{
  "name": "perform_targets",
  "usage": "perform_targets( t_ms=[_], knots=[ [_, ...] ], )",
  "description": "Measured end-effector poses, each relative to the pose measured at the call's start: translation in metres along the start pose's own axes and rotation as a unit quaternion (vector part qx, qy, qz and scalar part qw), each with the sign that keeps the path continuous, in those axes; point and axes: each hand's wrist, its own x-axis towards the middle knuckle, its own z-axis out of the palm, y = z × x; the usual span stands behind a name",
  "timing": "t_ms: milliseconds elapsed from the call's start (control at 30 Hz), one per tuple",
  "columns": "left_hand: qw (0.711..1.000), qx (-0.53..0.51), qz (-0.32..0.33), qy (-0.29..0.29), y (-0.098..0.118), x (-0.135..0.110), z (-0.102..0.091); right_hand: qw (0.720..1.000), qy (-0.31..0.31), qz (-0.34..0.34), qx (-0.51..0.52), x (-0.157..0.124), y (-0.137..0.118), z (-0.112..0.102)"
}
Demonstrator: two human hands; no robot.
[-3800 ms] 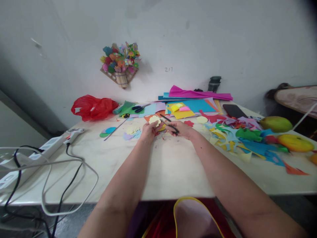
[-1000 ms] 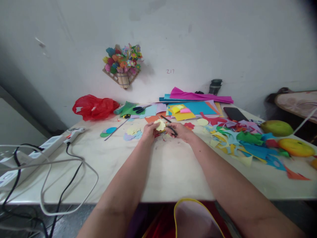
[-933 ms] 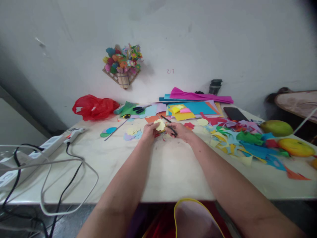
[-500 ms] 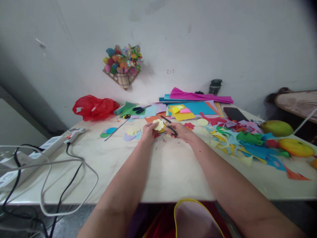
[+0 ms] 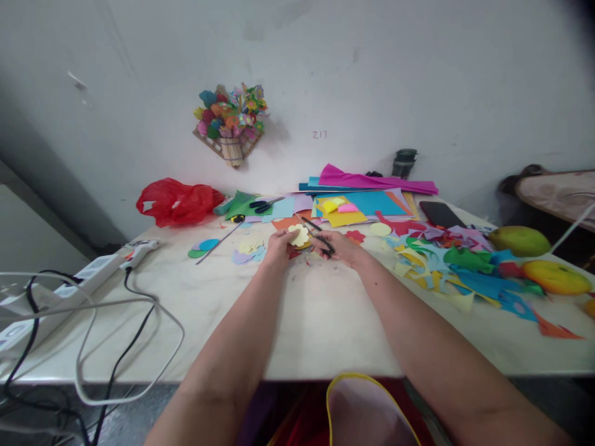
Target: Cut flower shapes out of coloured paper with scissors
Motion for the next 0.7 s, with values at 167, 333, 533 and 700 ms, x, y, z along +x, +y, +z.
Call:
perform_targets(
  t_ms=[167, 333, 533, 700],
  knots=[
    [1.0, 0.002, -0.006, -0.009, 0.001, -0.002, 0.002, 1.0, 0.002, 0.001, -0.003, -0.002, -0.002, 0.001],
    [1.0, 0.001, -0.012, -0.018, 0.002, -0.002, 0.002, 1.0, 0.001, 0.0, -0.006, -0.002, -0.001, 0.001],
    [1.0, 0.007, -0.017, -0.018, 0.001, -0.002, 0.0, 1.0, -0.003, -0.009, -0.008, 0.004, 0.007, -0.003],
    [1.0, 0.008, -0.018, -0.014, 0.0, -0.001, -0.001, 0.999, -0.012, -0.03, 0.006, 0.004, 0.008, -0.003]
  ],
)
